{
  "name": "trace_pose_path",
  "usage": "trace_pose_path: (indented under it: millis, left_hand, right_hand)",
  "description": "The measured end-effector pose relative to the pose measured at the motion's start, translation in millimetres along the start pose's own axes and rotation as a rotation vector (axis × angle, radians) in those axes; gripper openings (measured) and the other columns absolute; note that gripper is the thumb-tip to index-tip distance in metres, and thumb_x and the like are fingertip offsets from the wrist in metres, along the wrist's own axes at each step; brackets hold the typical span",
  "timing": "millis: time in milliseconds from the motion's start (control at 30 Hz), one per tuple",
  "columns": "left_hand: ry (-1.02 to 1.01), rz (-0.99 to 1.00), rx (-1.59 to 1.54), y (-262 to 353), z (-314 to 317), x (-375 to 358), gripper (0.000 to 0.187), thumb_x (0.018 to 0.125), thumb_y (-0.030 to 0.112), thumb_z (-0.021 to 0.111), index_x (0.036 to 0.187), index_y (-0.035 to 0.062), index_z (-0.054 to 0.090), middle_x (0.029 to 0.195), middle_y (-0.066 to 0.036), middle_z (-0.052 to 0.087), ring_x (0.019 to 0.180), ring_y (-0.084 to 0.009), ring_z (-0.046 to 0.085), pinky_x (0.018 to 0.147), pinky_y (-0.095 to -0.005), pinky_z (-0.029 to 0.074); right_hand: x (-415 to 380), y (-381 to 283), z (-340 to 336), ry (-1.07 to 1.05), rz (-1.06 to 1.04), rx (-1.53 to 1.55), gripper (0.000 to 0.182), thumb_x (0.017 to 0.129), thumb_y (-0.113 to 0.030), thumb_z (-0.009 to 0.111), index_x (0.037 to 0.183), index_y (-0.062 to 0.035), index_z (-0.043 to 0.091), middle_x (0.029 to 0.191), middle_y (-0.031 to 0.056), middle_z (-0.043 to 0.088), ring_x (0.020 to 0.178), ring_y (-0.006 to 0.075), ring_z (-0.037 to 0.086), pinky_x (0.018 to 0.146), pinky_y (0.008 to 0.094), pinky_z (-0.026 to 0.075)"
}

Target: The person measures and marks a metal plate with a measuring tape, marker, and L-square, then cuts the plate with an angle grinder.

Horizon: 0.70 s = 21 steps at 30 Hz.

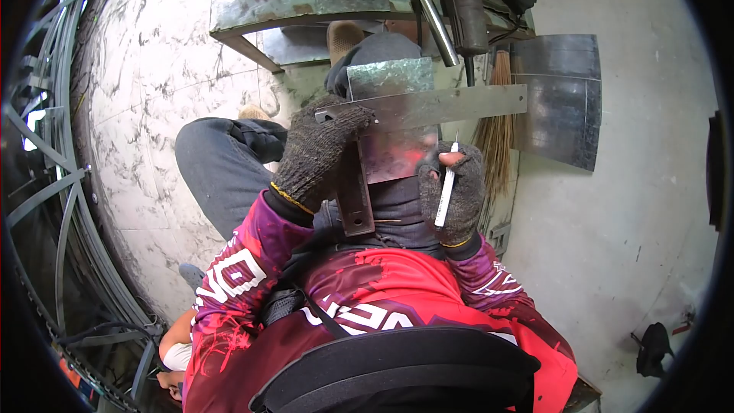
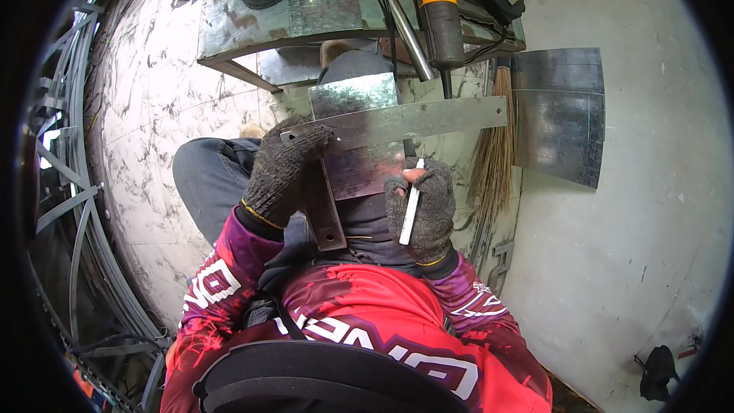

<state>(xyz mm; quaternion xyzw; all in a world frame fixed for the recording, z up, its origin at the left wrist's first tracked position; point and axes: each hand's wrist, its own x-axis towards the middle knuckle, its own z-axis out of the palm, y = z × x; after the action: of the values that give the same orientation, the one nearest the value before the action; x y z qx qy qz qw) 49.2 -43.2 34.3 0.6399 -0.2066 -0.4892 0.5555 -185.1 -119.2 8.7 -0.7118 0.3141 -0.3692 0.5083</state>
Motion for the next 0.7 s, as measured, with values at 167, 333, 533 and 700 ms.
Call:
trace_pose_path:
  millis: [167,333,533,700]
  left_hand:
    - [-0.020,0.171,0.198,-11,-5,3,0.029,0.094,0.023,0.064,0.111,0.0009,0.072,0.104,-0.011,0.072,0.096,-0.0203,0.068,0.088,-0.0323,0.053]
    - [-0.028,0.473,0.499,-19,-6,2,0.026,0.093,0.019,0.063,0.111,0.0027,0.073,0.108,-0.012,0.072,0.100,-0.0235,0.068,0.090,-0.0343,0.053]
    - [-0.029,0.438,0.528,-22,-9,5,0.032,0.083,0.010,0.064,0.113,0.0086,0.072,0.112,-0.014,0.071,0.102,-0.0315,0.068,0.092,-0.0384,0.055]
    - [-0.060,0.649,0.753,-20,-12,11,0.030,0.080,0.009,0.064,0.109,0.0085,0.071,0.109,-0.015,0.070,0.101,-0.0345,0.067,0.091,-0.0406,0.054]
  right_hand:
    - [0,-2,-1,0.004,0.009,-0.007,0.040,0.084,0.014,0.065,0.121,-0.0007,0.057,0.110,0.0113,0.054,0.091,0.0190,0.057,0.075,0.0300,0.053]
    - [10,-8,-6,0.139,0.025,-0.121,0.032,0.090,0.008,0.060,0.121,-0.0035,0.056,0.123,0.0130,0.058,0.099,0.0187,0.059,0.078,0.0315,0.054]
    - [32,-29,14,-0.304,-0.316,-0.458,0.039,0.082,0.003,0.071,0.118,-0.0075,0.062,0.122,0.0141,0.065,0.114,0.0293,0.064,0.087,0.0413,0.053]
    - [41,-36,15,-0.332,-0.425,-0.572,0.044,0.076,-0.006,0.073,0.118,-0.0166,0.067,0.127,0.0122,0.068,0.115,0.0342,0.063,0.101,0.0517,0.043]
